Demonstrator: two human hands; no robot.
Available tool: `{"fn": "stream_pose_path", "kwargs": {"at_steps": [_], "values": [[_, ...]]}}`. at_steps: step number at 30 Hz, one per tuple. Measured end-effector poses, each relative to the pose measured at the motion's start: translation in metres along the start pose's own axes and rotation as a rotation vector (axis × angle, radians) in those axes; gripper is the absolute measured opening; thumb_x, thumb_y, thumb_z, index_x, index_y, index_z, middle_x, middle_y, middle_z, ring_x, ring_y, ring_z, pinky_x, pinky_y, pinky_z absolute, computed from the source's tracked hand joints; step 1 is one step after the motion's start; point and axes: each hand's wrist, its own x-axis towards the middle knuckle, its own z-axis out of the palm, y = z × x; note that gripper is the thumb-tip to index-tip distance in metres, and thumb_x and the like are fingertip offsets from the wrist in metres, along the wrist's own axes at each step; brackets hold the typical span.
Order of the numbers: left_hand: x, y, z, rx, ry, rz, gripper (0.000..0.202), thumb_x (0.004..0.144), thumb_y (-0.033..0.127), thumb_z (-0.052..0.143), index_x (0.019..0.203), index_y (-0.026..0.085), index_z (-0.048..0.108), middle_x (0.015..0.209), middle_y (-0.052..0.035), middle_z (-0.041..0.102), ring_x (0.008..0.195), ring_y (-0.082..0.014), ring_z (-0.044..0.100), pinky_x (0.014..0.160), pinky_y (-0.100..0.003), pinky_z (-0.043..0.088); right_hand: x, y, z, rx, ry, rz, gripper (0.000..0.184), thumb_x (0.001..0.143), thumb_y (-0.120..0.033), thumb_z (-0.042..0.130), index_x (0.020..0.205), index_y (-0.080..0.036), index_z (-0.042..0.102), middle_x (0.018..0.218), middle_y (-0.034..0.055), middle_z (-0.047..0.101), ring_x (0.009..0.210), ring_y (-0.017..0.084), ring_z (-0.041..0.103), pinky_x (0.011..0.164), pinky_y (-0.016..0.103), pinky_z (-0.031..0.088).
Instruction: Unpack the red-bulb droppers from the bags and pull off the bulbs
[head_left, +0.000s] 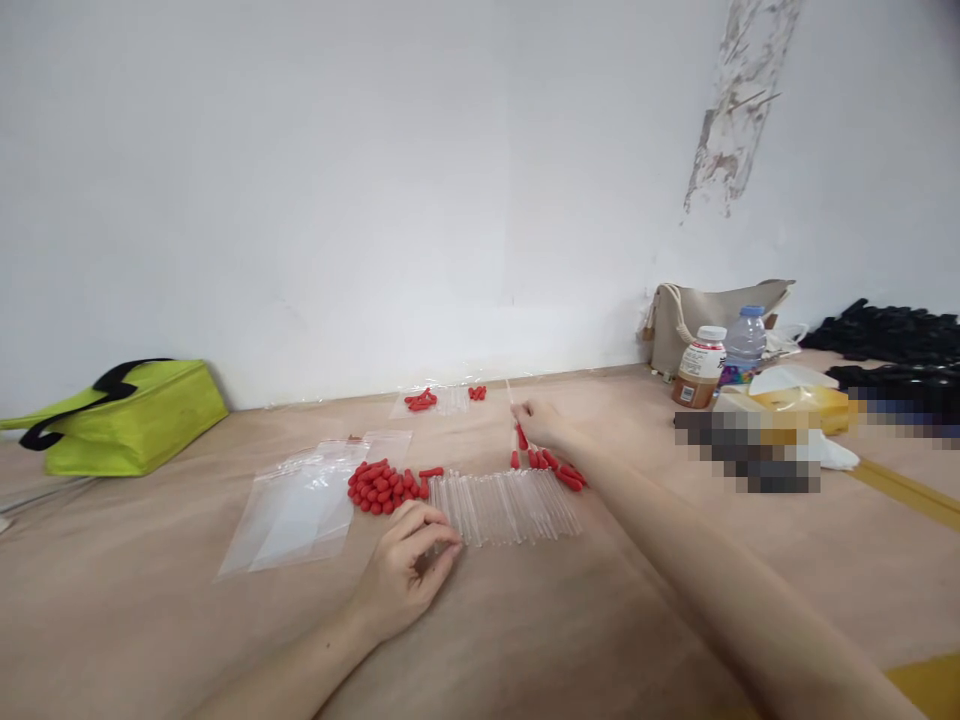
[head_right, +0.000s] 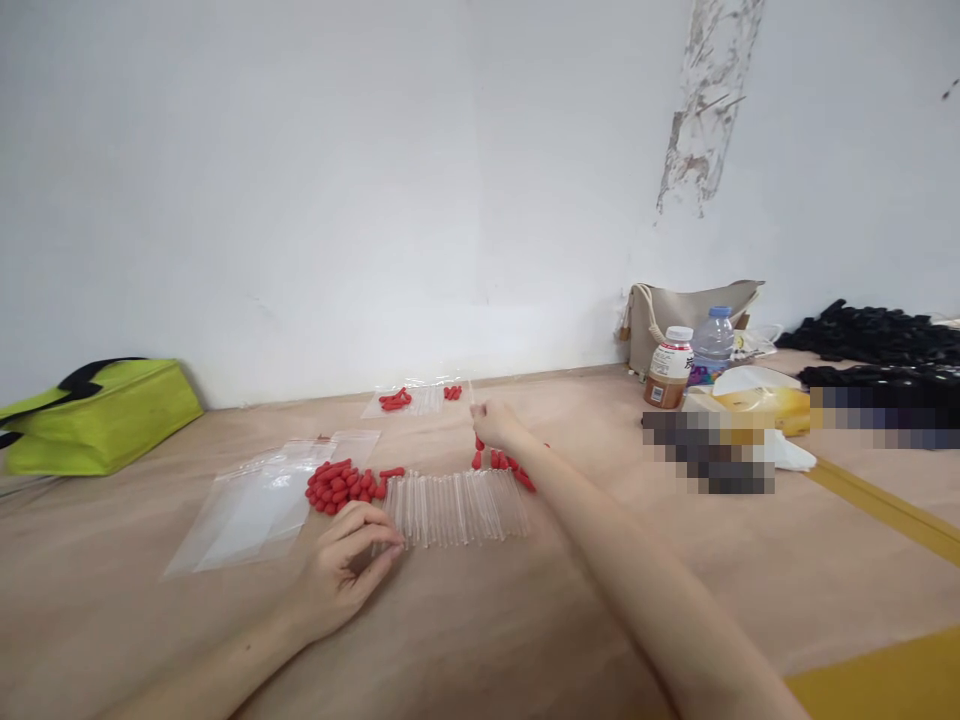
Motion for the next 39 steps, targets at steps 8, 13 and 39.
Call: {"fn": "stream_pose_path", "kwargs": {"at_steps": [8,13,39], "values": [[0.002,0.000,0.003,0.038,0.019,0.003,0.012,0.083,0.019,0.049,0.085,0.019,0.061,0.081,-0.0054,0.058,0.079,-0.0172,0.051,0.072,-0.032,0.043,-0.091,0.022,-0.008,0.862,-0.173,-0.305,0.033,0.079,-0.040,0.053,0.102,-0.020,0.042,0.075,-0.0016,0.058,0.058,0.010,0.057,0.056,0.024,0.046],[0.002,0.008,0.005,0.144,0.009,0.061,0.032,0.084,0.024,0.050,0.116,0.021,0.051,0.103,-0.0078,0.059,0.098,-0.0210,0.049,0.086,-0.038,0.038,-0.136,0.017,0.019,1.115,-0.313,-0.255,0.026,0.073,-0.040,0.061,0.079,-0.019,0.048,0.086,0.0042,0.064,0.073,0.013,0.062,0.072,0.030,0.049],[-0.010,0.008,-0.009,0.243,-0.032,0.173,0.014,0.083,0.014,0.049,0.078,0.019,0.061,0.062,0.0000,0.059,0.063,-0.0137,0.047,0.069,-0.033,0.034,-0.143,0.043,0.012,-0.139,0.320,-0.878,0.024,0.084,-0.022,0.046,0.065,-0.018,0.061,0.052,-0.0011,0.054,0.059,0.011,0.042,0.066,0.030,0.022]]}}
